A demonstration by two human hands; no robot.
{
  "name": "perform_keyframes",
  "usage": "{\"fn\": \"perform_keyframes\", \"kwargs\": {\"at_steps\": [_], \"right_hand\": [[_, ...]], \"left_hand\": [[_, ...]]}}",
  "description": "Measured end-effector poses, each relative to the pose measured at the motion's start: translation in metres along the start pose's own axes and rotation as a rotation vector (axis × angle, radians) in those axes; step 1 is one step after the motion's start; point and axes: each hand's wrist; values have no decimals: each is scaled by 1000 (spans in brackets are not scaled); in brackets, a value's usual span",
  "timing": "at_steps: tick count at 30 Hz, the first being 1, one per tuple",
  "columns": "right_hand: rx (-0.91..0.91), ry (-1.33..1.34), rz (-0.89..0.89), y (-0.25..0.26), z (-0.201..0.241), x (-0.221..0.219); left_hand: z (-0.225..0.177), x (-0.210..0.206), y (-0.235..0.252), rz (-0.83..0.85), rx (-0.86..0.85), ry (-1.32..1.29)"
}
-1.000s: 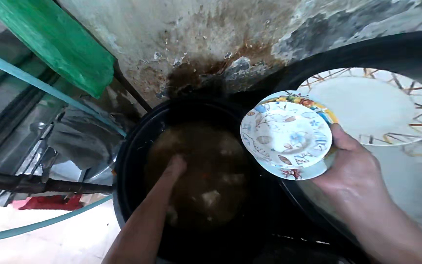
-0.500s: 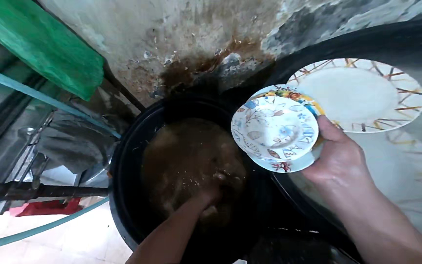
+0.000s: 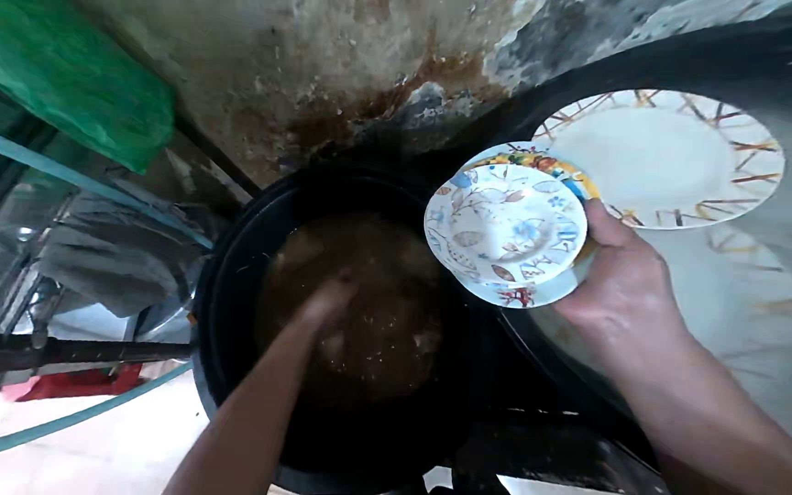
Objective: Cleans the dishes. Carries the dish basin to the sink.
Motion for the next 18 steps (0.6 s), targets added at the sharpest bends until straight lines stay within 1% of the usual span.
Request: {"fn": "perform_keyframes", "kwargs": {"at_steps": [2,3,5,7,8,9,11,12,14,16,18], "right_hand": [[-10,14,21,1,-1,1],[-10,15,22,1,-1,1],[-2,3,13,2,-1,1],[1,6,10,0,-2,2],[10,6,-3,1,-1,0],[13,5,-12,1,-1,-2],[3,3,-5,0,-1,-2],[-1,4,-8,1,-1,-2],[-2,3,-5,1,-2,-2],[0,-3,3,0,-2,-2],[-10,-6,15,2,-3,-1]], "left_hand": [[10,18,27,-98,85,-69],[13,20,34,-100,119,-81],[9,9,32,22,187,-186],[2,-16,21,210,211,-214],[-1,-32,14,261,192,-163],[-4,-47,9,269,156,-84],[-9,-73,1,198,47,134],[-8,-83,3,178,-4,196],[-8,-99,11,190,-15,134],[-5,-112,19,272,-31,74],[-6,-114,24,322,-36,6]]}}
Point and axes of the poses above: each hand's wrist, its own y-axis towards the middle knuckle, its own x-axis out of the back of the hand, z = x × y
